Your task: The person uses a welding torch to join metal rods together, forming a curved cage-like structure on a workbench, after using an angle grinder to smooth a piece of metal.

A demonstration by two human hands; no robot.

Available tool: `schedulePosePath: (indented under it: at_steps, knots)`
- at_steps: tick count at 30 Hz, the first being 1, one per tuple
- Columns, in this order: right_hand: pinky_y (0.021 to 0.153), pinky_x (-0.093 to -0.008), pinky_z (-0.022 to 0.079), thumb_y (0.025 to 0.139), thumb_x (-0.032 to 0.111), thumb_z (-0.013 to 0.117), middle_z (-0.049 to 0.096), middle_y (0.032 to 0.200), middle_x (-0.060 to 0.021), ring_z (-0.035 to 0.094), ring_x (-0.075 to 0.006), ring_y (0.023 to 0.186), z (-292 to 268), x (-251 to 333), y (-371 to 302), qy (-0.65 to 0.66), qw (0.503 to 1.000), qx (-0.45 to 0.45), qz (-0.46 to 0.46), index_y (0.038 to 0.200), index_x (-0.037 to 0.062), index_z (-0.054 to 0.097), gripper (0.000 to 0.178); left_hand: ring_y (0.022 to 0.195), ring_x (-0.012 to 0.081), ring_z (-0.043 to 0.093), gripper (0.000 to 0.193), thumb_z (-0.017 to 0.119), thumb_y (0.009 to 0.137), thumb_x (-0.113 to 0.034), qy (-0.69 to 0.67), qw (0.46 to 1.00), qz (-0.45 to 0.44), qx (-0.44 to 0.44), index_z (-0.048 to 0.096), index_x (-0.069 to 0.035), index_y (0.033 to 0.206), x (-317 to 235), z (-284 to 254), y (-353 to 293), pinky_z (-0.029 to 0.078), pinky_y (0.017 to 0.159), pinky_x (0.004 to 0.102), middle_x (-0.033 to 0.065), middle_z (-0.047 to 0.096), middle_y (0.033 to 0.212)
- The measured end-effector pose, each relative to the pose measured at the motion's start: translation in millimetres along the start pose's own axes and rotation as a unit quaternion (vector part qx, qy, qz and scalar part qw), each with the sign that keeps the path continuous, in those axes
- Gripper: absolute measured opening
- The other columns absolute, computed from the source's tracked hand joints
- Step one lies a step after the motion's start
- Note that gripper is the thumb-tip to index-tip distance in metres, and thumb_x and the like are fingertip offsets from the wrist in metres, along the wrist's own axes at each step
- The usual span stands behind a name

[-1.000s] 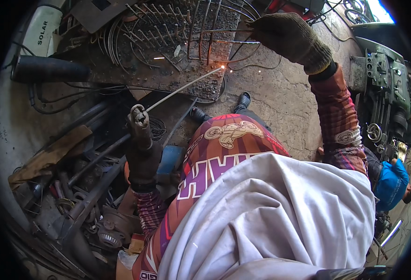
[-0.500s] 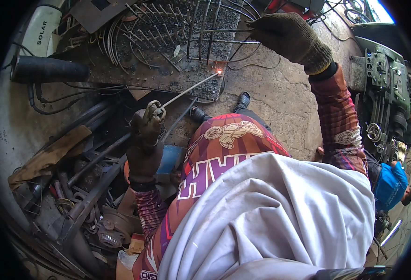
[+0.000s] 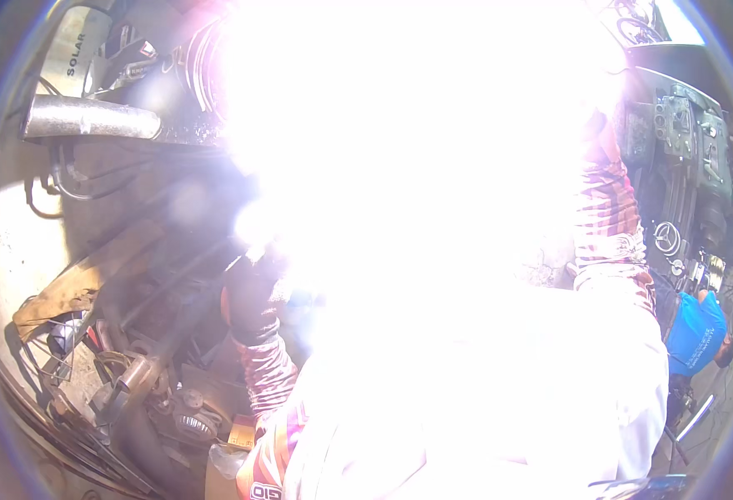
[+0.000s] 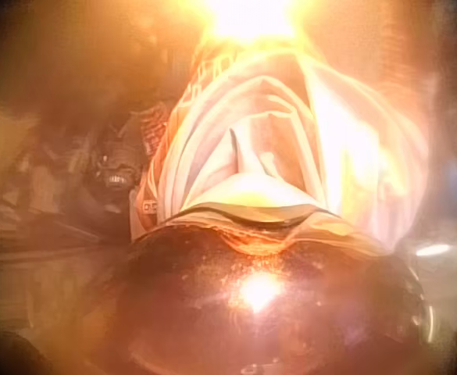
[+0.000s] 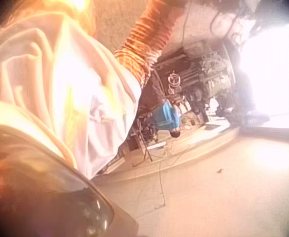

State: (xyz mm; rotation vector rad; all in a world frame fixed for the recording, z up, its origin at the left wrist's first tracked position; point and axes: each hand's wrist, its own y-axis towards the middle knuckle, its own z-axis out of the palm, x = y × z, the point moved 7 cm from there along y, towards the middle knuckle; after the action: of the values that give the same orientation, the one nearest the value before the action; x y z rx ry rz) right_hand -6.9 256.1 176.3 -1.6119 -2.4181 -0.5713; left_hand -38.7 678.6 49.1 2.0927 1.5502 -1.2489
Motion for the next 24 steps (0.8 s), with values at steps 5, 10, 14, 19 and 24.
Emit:
schedulePosePath:
  at_steps: [5,10,14,19,24]
  knots:
    - [0.077,-0.0344,0.06,0.092,0.015,0.077,0.074,0.097,-0.0123,0.074,-0.0252,0.088,-3.1,-0.9,-3.5,-0.006,0.999,-0.001,0.034,0.11,0.0014,0.072,0.023,0.1,0.0286,0.069,0.031,0.068,0.09,-0.005,-0.008,0.987,0.159,-0.033,0.062,-0.009,0.119,-46.1,-20.4,11.2,0.055,0.086,0.039,0.013,0.068,0.119]
    - [0.076,-0.0329,0.06,0.087,0.009,0.078,0.077,0.091,-0.0109,0.074,-0.0245,0.079,-12.0,-1.5,-1.8,0.107,0.992,-0.034,0.052,0.1,0.0037,0.076,0.015,0.083,0.0359,0.072,0.036,0.077,0.078,-0.018,0.189,0.981,-0.009,-0.043,0.067,-0.007,0.111,2.8,-45.1,-0.3,0.054,0.072,0.0418,0.0164,0.072,0.088]
    - [0.08,-0.0347,0.059,0.092,0.017,0.077,0.075,0.098,-0.0127,0.074,-0.0266,0.089,-2.6,0.8,0.8,-0.027,1.0,0.011,0.009,0.11,0.0019,0.072,0.024,0.086,0.0375,0.072,0.034,0.079,0.077,-0.019,0.151,0.988,0.008,-0.033,0.067,-0.004,0.105,-21.2,-59.3,1.7,0.055,0.075,0.0441,0.018,0.072,0.09]
    - [0.08,-0.0346,0.059,0.093,0.015,0.075,0.075,0.097,-0.0121,0.074,-0.025,0.088,-1.3,-2.5,-1.6,-0.005,1.0,0.0,0.017,0.112,0.002,0.072,0.024,0.083,0.031,0.073,0.032,0.078,0.079,-0.019,0.112,0.992,0.043,-0.037,0.067,-0.003,0.105,-21.0,-56.6,8.6,0.055,0.074,0.0408,0.017,0.073,0.091]
    - [0.075,-0.0326,0.06,0.086,0.006,0.077,0.077,0.091,-0.0103,0.074,-0.0216,0.08,-9.7,-7.4,-2.3,0.198,0.979,-0.04,0.037,0.099,0.0027,0.076,0.013,0.074,0.0098,0.064,0.022,0.076,0.079,-0.01,-0.044,0.996,-0.07,-0.039,0.071,-0.003,0.1,5.2,-59.9,6.9,0.052,0.068,0.0343,0.0021,0.069,0.08]
